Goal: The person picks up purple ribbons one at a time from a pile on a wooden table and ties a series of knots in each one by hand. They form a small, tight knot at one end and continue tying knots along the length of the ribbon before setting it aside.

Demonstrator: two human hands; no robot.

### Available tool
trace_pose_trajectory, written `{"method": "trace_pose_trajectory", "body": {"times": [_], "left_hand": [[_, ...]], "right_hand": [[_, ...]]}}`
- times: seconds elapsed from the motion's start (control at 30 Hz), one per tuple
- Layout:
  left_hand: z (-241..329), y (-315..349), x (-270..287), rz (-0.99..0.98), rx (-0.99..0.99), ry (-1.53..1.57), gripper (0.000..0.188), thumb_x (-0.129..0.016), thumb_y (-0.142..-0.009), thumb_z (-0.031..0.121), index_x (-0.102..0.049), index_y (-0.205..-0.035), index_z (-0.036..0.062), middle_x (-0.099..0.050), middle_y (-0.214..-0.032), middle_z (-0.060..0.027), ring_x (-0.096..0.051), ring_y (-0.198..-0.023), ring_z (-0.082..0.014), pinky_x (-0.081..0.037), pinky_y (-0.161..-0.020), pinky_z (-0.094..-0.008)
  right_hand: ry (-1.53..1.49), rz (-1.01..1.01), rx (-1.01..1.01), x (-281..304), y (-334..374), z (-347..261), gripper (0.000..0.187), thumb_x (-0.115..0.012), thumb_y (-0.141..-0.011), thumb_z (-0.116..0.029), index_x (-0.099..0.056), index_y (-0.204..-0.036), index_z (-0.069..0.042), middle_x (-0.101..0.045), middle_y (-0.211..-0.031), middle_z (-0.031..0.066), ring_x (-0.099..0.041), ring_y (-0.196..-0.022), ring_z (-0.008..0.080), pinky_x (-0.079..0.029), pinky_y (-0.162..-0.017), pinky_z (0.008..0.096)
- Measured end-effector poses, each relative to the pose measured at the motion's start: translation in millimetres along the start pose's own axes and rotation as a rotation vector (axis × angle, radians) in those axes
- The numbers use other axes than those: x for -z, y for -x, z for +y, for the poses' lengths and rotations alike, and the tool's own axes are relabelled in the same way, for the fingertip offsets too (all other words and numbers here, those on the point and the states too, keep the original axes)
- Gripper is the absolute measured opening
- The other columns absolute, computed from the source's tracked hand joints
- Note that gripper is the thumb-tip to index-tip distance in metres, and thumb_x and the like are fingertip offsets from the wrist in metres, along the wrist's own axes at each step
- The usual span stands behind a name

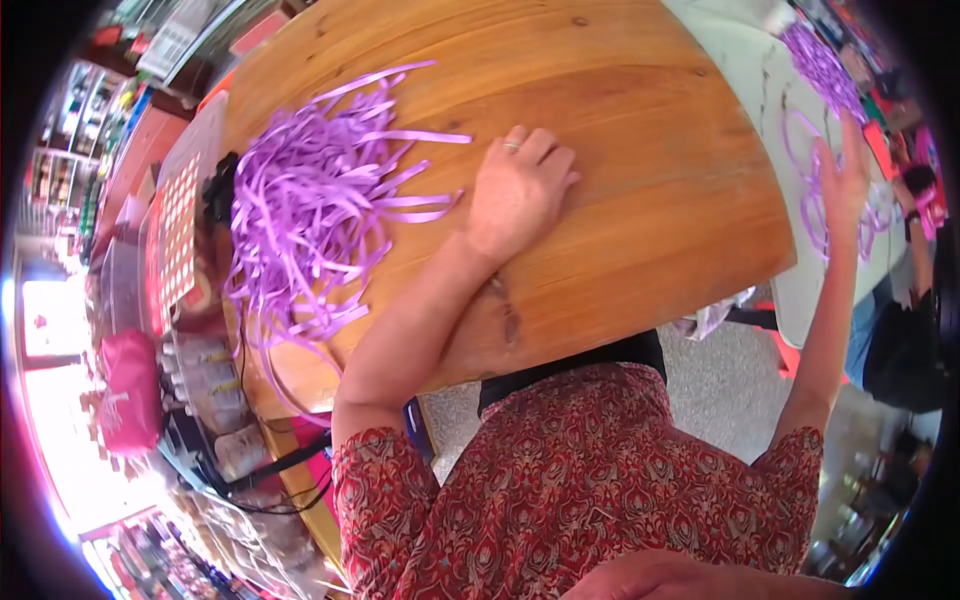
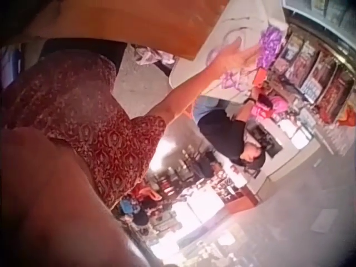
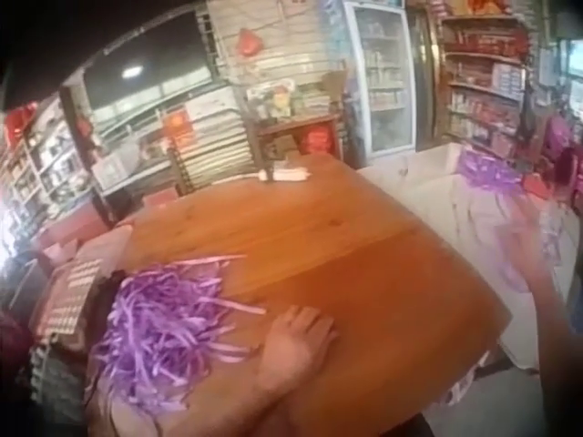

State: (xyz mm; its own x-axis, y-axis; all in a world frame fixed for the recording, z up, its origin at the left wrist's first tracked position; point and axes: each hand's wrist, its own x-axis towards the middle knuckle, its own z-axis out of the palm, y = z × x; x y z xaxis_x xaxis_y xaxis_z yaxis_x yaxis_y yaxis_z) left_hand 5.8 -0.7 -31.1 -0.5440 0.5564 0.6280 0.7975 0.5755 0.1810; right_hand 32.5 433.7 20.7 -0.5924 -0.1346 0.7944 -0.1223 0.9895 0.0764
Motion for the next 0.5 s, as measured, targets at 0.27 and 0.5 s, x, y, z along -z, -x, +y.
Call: {"method": "trace_pose_trajectory", "body": {"times": [0.27,0.5], "left_hand": [[4.0,5.0,4.6,-0.09,0.054,-0.088,0.014,-0.061,-0.071,0.019,-0.059,-0.077,0.0062,-0.054,-0.088,-0.0126,-0.052,-0.088,-0.0302,-0.042,-0.074,-0.0402],[-7.0,10.8,-0.6,0.058,-0.096,-0.015,0.036,-0.053,-0.071,0.014,-0.059,-0.105,0.0007,-0.055,-0.106,-0.0182,-0.049,-0.108,-0.0331,-0.038,-0.091,-0.0484]], "right_hand": [[-0.753,-0.556,0.362,-32.2,-62.4,-243.7,0.027,-0.06,-0.08,-0.007,-0.06,-0.107,-0.001,-0.058,-0.114,0.0123,-0.054,-0.105,0.0278,-0.042,-0.09,0.0345],[-1.133,-0.535,0.698,-55.5,-147.2,-395.4,0.022,-0.06,-0.079,-0.008,-0.063,-0.099,0.0,-0.062,-0.102,0.0132,-0.058,-0.093,0.0282,-0.046,-0.082,0.0352]]}}
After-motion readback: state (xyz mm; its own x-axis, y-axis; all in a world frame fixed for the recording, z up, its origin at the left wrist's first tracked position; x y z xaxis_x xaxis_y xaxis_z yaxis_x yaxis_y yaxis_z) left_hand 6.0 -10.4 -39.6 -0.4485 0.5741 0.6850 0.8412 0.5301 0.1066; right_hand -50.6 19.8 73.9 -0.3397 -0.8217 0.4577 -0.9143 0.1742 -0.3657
